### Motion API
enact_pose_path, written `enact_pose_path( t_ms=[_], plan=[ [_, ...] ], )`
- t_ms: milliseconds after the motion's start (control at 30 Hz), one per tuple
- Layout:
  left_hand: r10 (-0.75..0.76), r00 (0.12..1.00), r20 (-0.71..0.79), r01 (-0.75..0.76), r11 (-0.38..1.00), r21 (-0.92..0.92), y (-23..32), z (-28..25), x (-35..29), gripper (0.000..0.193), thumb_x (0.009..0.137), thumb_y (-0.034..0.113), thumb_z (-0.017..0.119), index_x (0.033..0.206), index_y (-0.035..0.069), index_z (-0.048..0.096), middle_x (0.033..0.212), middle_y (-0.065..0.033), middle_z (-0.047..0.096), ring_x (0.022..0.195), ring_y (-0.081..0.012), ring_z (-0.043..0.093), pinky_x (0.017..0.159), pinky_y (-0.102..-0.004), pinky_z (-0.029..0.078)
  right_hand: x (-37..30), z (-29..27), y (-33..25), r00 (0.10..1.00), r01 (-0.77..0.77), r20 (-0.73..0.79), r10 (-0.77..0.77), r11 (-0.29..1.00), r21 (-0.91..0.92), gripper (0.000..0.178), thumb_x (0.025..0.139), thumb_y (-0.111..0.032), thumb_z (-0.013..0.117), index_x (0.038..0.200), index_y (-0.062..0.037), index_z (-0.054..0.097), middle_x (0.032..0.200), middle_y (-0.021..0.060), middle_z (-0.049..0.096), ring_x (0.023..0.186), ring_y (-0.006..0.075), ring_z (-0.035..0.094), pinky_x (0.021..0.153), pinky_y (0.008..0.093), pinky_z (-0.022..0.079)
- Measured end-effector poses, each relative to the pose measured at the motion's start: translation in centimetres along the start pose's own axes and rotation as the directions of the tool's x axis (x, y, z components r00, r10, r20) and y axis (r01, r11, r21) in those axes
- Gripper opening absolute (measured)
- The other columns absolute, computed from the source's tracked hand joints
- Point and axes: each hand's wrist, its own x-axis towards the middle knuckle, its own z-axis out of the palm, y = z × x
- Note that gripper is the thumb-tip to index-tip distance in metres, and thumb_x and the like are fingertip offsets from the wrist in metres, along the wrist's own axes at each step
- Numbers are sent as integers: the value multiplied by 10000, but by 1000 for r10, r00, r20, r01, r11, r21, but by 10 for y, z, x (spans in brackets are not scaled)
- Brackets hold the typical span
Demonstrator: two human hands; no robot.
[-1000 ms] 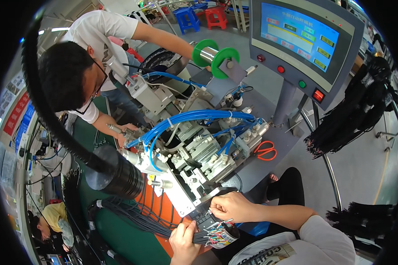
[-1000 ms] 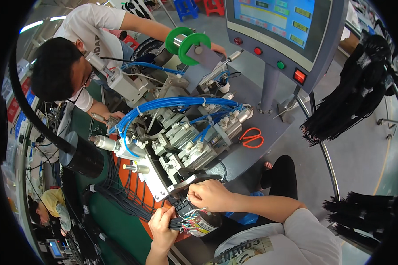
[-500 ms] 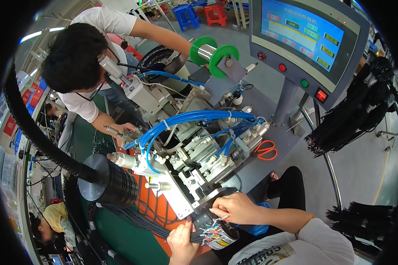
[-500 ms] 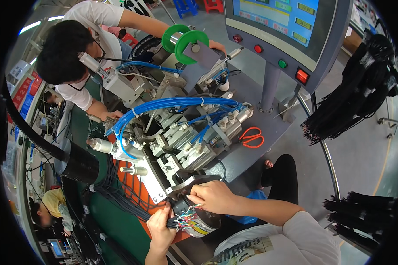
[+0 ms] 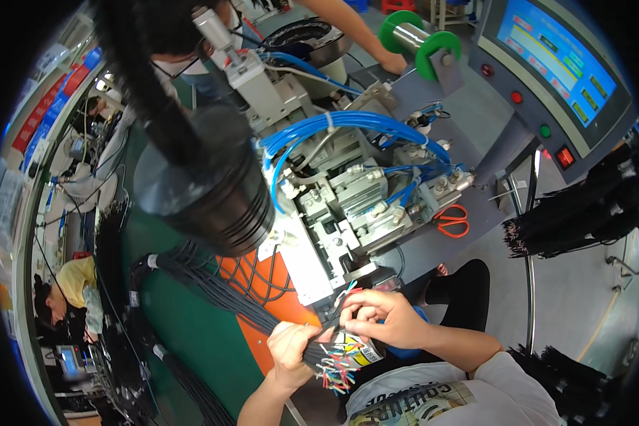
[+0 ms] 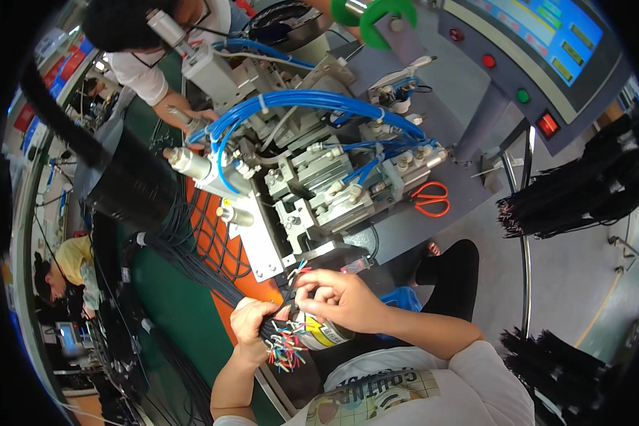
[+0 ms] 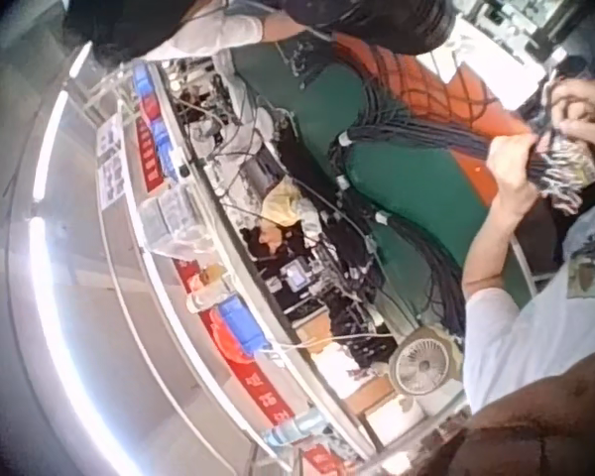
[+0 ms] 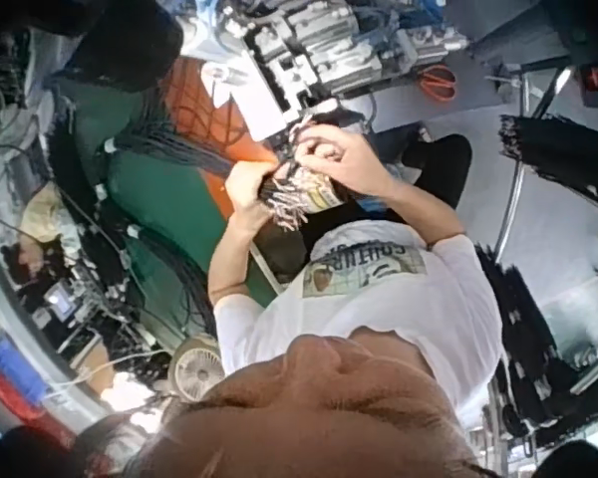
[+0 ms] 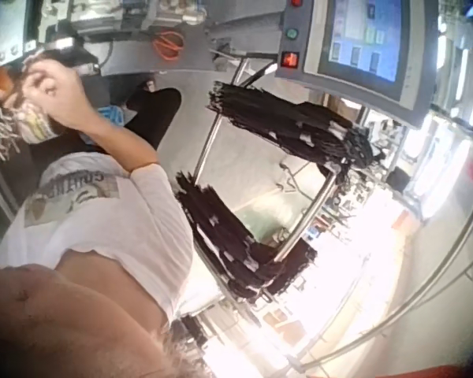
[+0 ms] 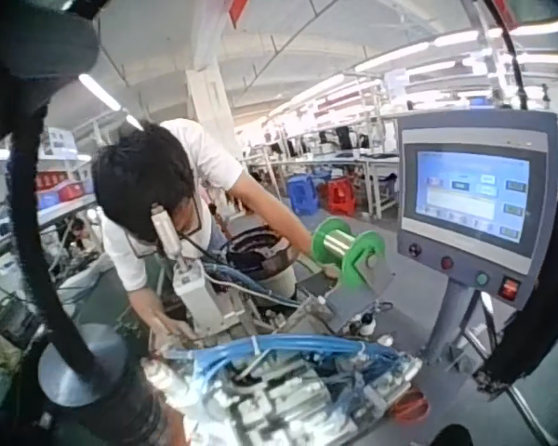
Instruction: The person separates individual wires from a cable bundle and feeds them one by one into a processing machine by hand.
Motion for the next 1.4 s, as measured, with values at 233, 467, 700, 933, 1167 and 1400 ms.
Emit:
enact_pose_path(
  t_ms=[233, 467, 700, 933, 1167, 1400],
  plan=[
    [-30, 992, 122, 30, 1000, -1, 4, -2, 4, 224, 695, 70, 752, 871, 11, 625, 618, -61, 577, 543, -214, 560, 570, -320, 401, 2, -3, 5, 996, -38, -77, 41, 999, 38, 208, 906, -18, 557, 1108, 32, 550, 930, 65, 606, 717, 75, 602, 632, 194, 485],
    [4, 989, 151, -10, 999, 41, 8, 3, 5, 384, 633, 100, 742, 984, -1, 625, 653, -58, 571, 534, -214, 551, 548, -321, 388, -1, 6, 1, 996, 54, -69, -56, 998, -30, 165, 911, -15, 545, 1061, 52, 567, 916, 69, 619, 824, 99, 635, 666, 198, 513],
    [10, 991, 131, -22, 995, 94, 6, 6, 5, 361, 635, 164, 734, 922, -3, 593, 679, -58, 597, 548, -207, 559, 538, -318, 385, -1, -11, 0, 986, -140, -65, 152, 978, 155, 265, 958, -151, 510, 1079, 70, 590, 904, 130, 640, 632, 132, 617, 472, 193, 436],
    [-6, 990, 142, 1, 999, 34, 8, 6, 8, 332, 610, 125, 731, 904, 21, 616, 639, -41, 567, 513, -204, 533, 519, -314, 358, 4, -11, -2, 978, -192, -61, 200, 974, 124, 184, 916, -78, 566, 1025, 59, 622, 841, 129, 661, 576, 118, 605, 446, 189, 423],
    [34, 992, 121, -36, 999, 16, 3, 10, 6, 327, 629, 171, 719, 894, 22, 600, 648, -13, 576, 522, -190, 542, 536, -315, 373, 4, -9, 7, 993, -67, -106, 52, 987, -149, 120, 864, -77, 620, 936, 18, 628, 802, 55, 651, 539, 68, 576, 443, 193, 410],
    [15, 979, 203, -61, 973, 223, 8, 9, 3, 377, 645, 149, 696, 977, -14, 627, 681, -41, 561, 556, -203, 523, 551, -313, 372, 11, -4, 1, 865, 251, 126, -486, 200, -947, 77, 772, -118, 651, 767, -59, 602, 646, 43, 526, 478, 205, 547, 436, 314, 442]
  ],
)
